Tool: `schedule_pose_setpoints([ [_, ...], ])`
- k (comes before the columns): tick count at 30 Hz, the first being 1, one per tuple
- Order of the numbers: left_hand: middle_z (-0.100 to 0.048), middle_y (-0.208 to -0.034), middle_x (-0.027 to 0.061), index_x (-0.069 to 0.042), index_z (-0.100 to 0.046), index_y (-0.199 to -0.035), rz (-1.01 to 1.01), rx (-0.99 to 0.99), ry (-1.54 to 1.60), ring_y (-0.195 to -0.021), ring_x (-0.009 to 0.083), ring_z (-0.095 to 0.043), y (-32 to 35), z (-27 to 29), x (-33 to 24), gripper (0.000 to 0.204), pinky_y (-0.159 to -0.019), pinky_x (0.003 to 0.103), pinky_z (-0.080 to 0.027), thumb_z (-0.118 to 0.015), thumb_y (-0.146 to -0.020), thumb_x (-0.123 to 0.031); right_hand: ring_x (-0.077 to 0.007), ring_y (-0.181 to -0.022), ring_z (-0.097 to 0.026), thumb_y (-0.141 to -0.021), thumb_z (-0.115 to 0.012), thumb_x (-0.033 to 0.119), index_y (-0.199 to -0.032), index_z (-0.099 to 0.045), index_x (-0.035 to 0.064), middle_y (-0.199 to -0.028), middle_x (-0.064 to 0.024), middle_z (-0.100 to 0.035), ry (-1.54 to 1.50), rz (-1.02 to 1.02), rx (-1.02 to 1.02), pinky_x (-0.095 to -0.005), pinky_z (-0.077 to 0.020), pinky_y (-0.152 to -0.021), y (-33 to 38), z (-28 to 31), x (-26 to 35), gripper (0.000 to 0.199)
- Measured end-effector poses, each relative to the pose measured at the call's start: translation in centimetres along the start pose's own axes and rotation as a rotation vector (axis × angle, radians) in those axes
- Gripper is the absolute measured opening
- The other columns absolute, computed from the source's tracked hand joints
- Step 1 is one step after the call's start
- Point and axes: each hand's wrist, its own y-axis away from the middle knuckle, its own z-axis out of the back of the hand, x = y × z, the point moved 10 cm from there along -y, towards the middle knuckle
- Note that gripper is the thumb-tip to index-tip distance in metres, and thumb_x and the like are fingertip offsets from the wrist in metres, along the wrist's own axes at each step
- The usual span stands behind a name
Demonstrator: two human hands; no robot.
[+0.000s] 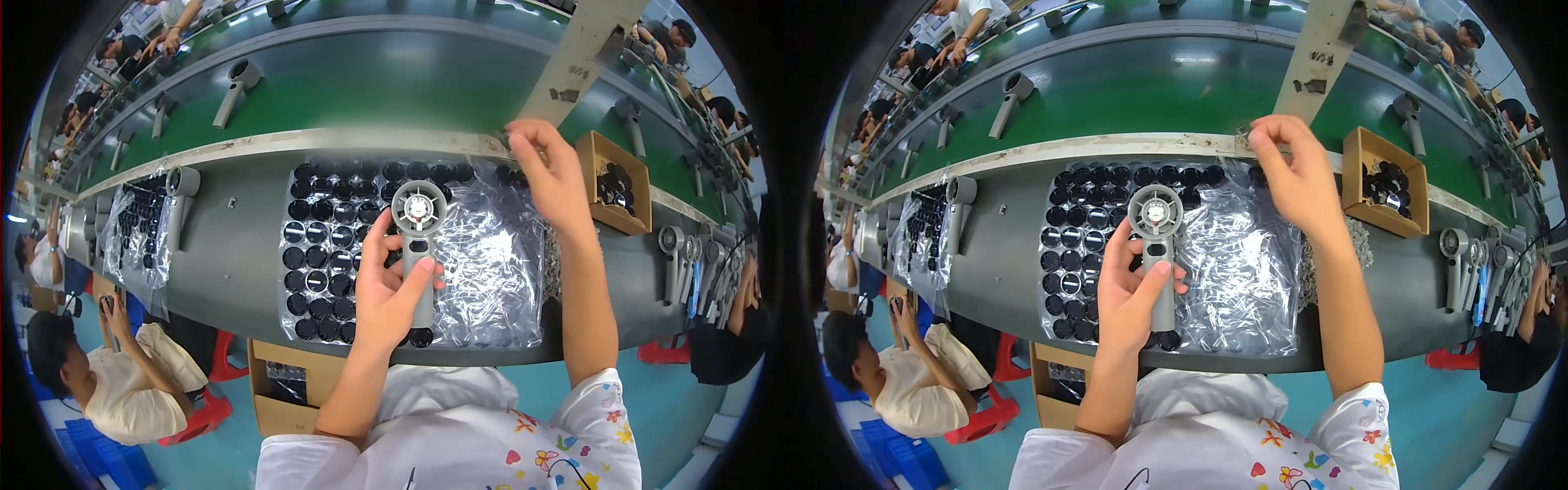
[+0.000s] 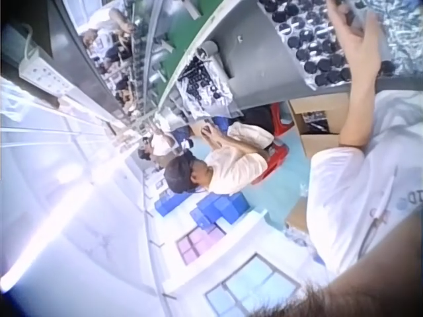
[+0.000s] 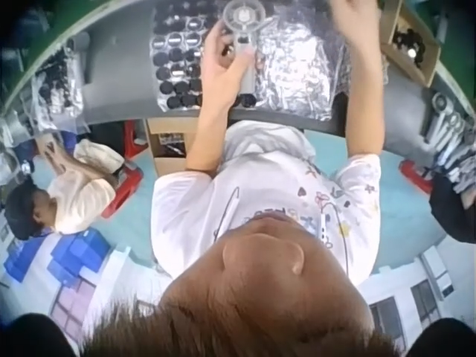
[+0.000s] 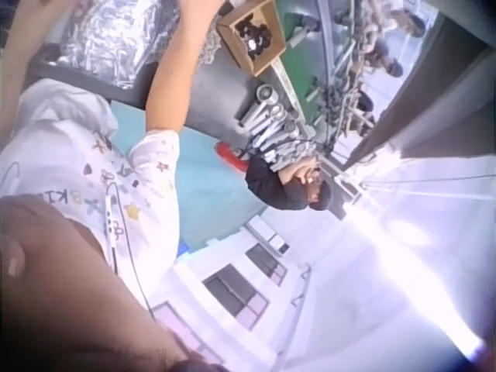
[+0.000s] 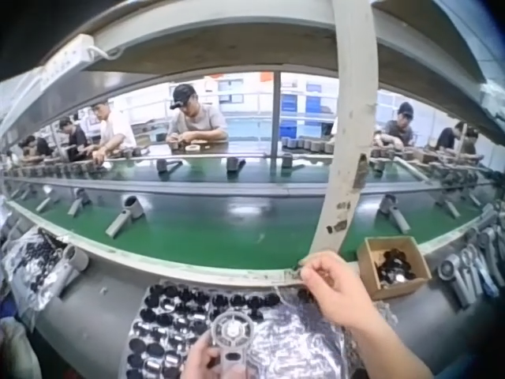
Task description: The person assembles electronic motor components by manually inserting small metal contacts into a cylindrical motor housing on a workbench.
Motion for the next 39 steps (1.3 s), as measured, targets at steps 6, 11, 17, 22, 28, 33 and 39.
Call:
schedule_pose_setpoints([
  [6,-0.053,-0.124,0.0163,0.002,-0.023,-0.156,-0.008,0.008,0.005,-0.093,0.0216,-0.069,0.1,-0.1,-0.2,0.074,-0.073,0.034,-0.060,-0.063,-0.094,0.006,-0.0191,-0.092,-0.066,-0.107,-0.052,0.023,-0.114,-0.054,0.0038,-0.115,-0.0176,-0.067,-0.736,-0.423,0.221,-0.0314,-0.0536,-0.074,4.6,-2.0,-0.1,0.020],
  [11,-0.054,-0.122,0.0162,0.003,-0.023,-0.157,-0.010,-0.010,-0.024,-0.094,0.0237,-0.070,0.2,-0.1,-0.1,0.078,-0.074,0.035,-0.061,-0.065,-0.091,0.007,-0.0168,-0.079,-0.065,-0.099,-0.062,0.009,-0.122,-0.061,0.0003,-0.102,-0.0107,-0.067,-0.961,-0.565,0.172,-0.0296,-0.0557,-0.069,7.5,-3.0,-2.4,0.025],
  [17,-0.059,-0.121,0.0171,0.004,-0.020,-0.159,0.022,0.007,0.022,-0.099,0.0268,-0.070,0.0,0.0,0.1,0.087,-0.078,0.038,-0.062,-0.069,-0.086,0.010,-0.0185,-0.082,-0.071,-0.094,-0.067,0.000,-0.123,-0.065,-0.0038,-0.098,-0.0100,-0.071,-0.862,-0.575,0.180,-0.0306,-0.0581,-0.072,8.3,-2.9,-1.5,0.029],
  [22,-0.058,-0.117,0.0147,0.003,-0.035,-0.150,-0.028,-0.011,0.056,-0.096,0.0248,-0.068,0.5,-0.2,-0.4,0.082,-0.078,0.036,-0.061,-0.075,-0.079,0.011,-0.0212,-0.093,-0.074,-0.094,-0.066,-0.002,-0.130,-0.062,-0.0060,-0.106,-0.0155,-0.075,-0.837,-0.516,0.168,-0.0311,-0.0599,-0.076,8.8,-2.7,-0.6,0.037],
  [28,-0.047,-0.134,0.0163,-0.002,-0.028,-0.147,-0.035,0.015,0.090,-0.106,0.0285,-0.067,1.0,-2.8,-0.1,0.081,-0.069,0.033,-0.064,-0.073,-0.082,0.012,-0.0194,-0.102,-0.072,-0.091,-0.071,-0.003,-0.126,-0.068,-0.0054,-0.113,-0.0172,-0.074,-0.508,-0.215,0.133,-0.0280,-0.0555,-0.089,8.9,-2.0,2.1,0.035],
  [33,-0.044,-0.143,0.0195,-0.002,-0.025,-0.149,-0.089,0.015,0.026,-0.117,0.0333,-0.064,1.3,-3.4,-0.2,0.081,-0.075,0.034,-0.065,-0.070,-0.084,0.013,-0.0181,-0.104,-0.071,-0.088,-0.074,-0.002,-0.119,-0.073,-0.0029,-0.117,-0.0168,-0.074,-0.322,-0.124,0.118,-0.0285,-0.0537,-0.094,8.7,-1.9,3.1,0.031],
  [39,-0.042,-0.144,0.0193,-0.002,-0.023,-0.151,-0.125,-0.003,-0.017,-0.117,0.0312,-0.064,1.4,-3.6,-0.1,0.082,-0.076,0.034,-0.064,-0.069,-0.084,0.014,-0.0173,-0.104,-0.070,-0.090,-0.074,-0.001,-0.120,-0.072,-0.0041,-0.117,-0.0161,-0.073,-0.378,-0.172,0.105,-0.0286,-0.0553,-0.091,9.0,-2.2,2.8,0.030],
])
